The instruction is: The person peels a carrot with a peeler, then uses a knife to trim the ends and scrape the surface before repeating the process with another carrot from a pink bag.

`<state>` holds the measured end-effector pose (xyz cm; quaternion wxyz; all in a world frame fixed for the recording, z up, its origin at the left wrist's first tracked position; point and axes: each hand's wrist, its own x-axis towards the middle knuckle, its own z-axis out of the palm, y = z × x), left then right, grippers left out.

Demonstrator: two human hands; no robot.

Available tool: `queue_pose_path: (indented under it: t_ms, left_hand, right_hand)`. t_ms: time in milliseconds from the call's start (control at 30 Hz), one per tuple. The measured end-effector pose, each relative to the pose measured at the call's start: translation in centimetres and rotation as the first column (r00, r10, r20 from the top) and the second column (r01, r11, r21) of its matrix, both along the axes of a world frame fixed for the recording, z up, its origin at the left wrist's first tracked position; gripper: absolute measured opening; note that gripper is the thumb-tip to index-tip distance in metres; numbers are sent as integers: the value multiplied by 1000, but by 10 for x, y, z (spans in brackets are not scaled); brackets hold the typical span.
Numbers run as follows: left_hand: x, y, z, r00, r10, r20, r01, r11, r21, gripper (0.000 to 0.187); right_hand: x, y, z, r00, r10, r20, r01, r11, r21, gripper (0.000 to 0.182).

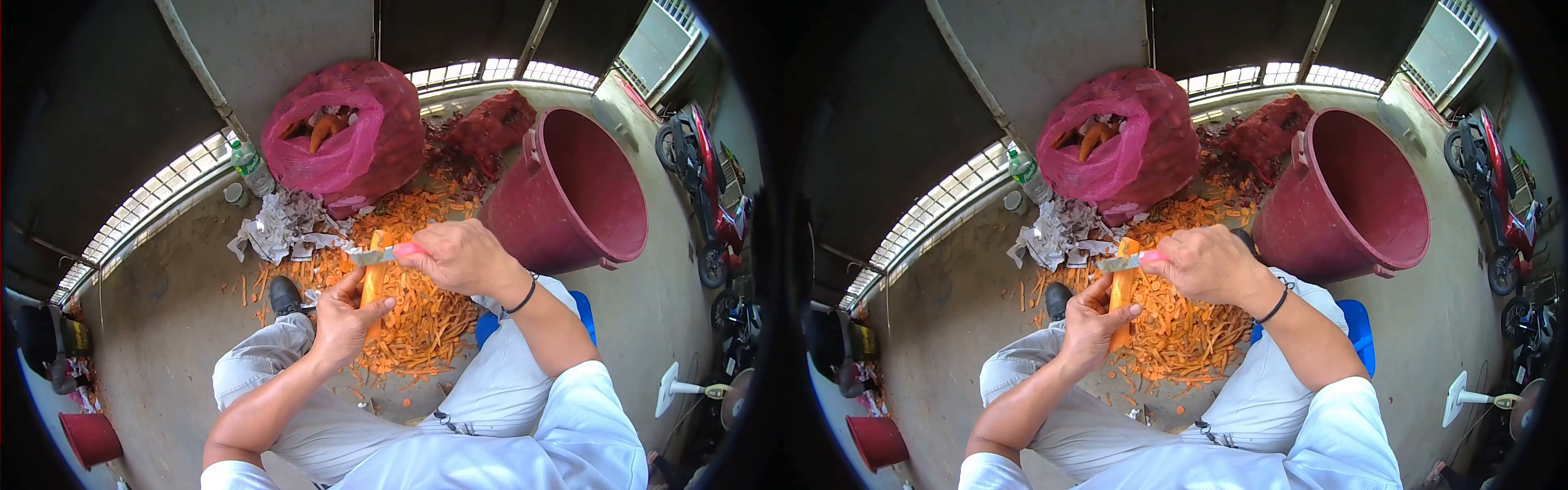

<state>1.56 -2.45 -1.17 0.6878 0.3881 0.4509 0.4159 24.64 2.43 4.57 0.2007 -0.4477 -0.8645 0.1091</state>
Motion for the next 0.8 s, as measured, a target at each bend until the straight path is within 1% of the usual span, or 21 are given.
queue_pose_path:
  t_ms: [33,100,133,167,200,267,300,333,400,433,467,500,533,567,600,667,700,733,800]
  left_hand:
    - [0,0,2,1000,-3,-1,3,1000,0,65]
    - [-1,2,7,998,13,66,-11,1000,-20,70]
    - [-2,1,7,998,13,66,-12,1000,-18,70]
    - [-2,0,5,1000,6,27,-7,1000,14,72]
    - [-3,-1,3,1000,-1,-14,1,999,44,74]
    - [-3,-3,0,1000,2,-23,-1,998,56,75]
    - [-2,-3,0,1000,8,-29,-6,998,67,76]
    - [-2,-3,0,1000,11,-28,-9,998,67,76]
    - [-3,-2,2,994,-9,-106,20,995,99,77]
    - [-3,-2,-2,994,-12,-108,23,995,99,77]
    - [-2,-3,-9,990,11,-141,14,985,174,76]
    - [-1,-3,-10,984,35,-172,9,969,247,75]
    - [-4,-4,-11,984,30,-174,13,970,244,75]
    - [-7,-5,-11,948,45,-315,62,945,321,74]
    - [-9,-5,-9,892,72,-446,121,913,390,72]
    - [-9,-5,-12,899,74,-432,102,924,369,71]
    - [-8,-5,-13,905,78,-419,78,936,343,69]
    - [-7,-5,-11,905,83,-417,71,937,343,69]
    - [-7,-4,-4,823,96,-560,145,918,369,70]
  right_hand:
    - [5,4,0,999,-34,9,34,999,2,40]
    - [14,8,-2,997,-71,15,71,997,5,40]
    - [19,11,-2,990,-141,3,141,990,19,41]
    - [23,14,-1,978,-207,-10,208,978,32,41]
    - [27,16,1,979,-205,-12,206,978,33,41]
    - [33,19,5,967,-254,-21,253,966,-48,42]
    - [31,17,5,965,-245,-96,240,969,-64,42]
    - [27,14,5,966,-242,-95,237,969,-63,42]
    - [18,6,5,988,-70,-135,53,990,-128,41]
    - [12,2,4,992,-50,-115,39,994,-102,41]
    - [12,3,4,992,-54,-117,42,994,-102,41]
    - [13,3,4,995,-74,-73,68,995,-78,41]
    - [14,4,3,995,-93,-29,91,994,-53,41]
    - [21,9,3,987,-152,-59,149,987,-61,41]
    - [28,13,3,986,-155,-59,151,987,-61,41]
    - [39,19,6,954,-256,-154,232,960,-159,41]
    - [34,14,11,944,-258,-206,219,956,-194,39]
    - [28,8,15,946,-252,-203,213,958,-194,39]
    - [17,-1,19,981,-67,-180,34,983,-182,39]
